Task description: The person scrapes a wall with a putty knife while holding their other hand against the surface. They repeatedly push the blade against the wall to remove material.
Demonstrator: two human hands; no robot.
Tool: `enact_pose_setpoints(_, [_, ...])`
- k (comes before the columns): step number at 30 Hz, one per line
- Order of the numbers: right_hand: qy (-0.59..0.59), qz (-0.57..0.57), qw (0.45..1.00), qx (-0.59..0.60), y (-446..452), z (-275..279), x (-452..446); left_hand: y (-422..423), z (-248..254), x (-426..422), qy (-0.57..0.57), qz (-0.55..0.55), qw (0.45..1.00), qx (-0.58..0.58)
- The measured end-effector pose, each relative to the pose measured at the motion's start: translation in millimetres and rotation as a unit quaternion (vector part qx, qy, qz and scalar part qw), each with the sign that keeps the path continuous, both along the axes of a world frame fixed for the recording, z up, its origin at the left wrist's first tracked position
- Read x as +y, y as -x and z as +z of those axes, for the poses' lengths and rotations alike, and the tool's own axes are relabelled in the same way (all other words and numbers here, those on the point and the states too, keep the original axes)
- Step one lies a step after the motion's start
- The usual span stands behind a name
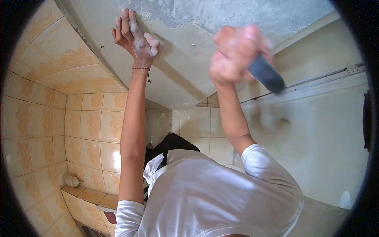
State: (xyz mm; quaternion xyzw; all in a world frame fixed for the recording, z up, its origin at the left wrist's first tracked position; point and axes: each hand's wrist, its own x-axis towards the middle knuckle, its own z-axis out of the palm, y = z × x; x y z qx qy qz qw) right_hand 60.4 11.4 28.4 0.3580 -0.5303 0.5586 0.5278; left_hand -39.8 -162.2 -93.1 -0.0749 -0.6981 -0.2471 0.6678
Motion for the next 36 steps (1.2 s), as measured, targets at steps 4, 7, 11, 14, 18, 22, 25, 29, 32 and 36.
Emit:
enact_pose_setpoints(4, [0.011,0.022,1.000,0.015,23.1,-3.2,-11.4,0.2,-0.1,-0.5,-0.001,-0.003,1.000,-0.003])
enact_pose_setpoints(7, [0.036,-0.042,0.998,0.033,20.0,-3.0,-11.2,1.4,-0.1,-0.9,0.002,-0.007,1.000,0.005])
enact_pose_setpoints(11, [0.121,0.142,0.982,-0.023,-1.0,16.1,-15.2,1.7,-1.6,-0.8,-0.003,0.001,1.000,-0.006])
enact_pose_setpoints(14, [0.082,-0.045,0.994,0.056,32.9,0.1,-18.5,-0.1,-0.1,-0.2,-0.002,0.002,1.000,-0.006])
enact_pose_setpoints(18, [0.122,0.087,0.988,-0.042,-7.3,29.4,-18.3,2.6,1.2,-0.3,-0.007,0.005,1.000,-0.005])
enact_pose_setpoints(22, [0.126,0.047,0.990,-0.033,21.6,15.7,-21.8,-0.3,0.4,-1.0,0.000,0.003,1.000,-0.006])
enact_pose_setpoints(25, [0.120,0.020,0.992,-0.029,14.1,18.9,-21.7,-0.5,-0.4,0.0,-0.001,-0.002,1.000,-0.002])
enact_pose_setpoints(29, [0.147,0.127,0.979,-0.058,-0.9,26.0,-16.2,-2.4,2.2,0.2,0.003,0.000,1.000,-0.004])
enact_pose_setpoints(32, [0.117,0.020,0.993,-0.015,26.6,8.6,-19.5,-1.2,1.2,0.2,-0.003,-0.006,1.000,-0.002])
enact_pose_setpoints(36, [0.162,0.134,0.977,-0.045,0.6,20.0,-8.8,2.7,1.6,-0.2,-0.009,0.002,1.000,-0.004])
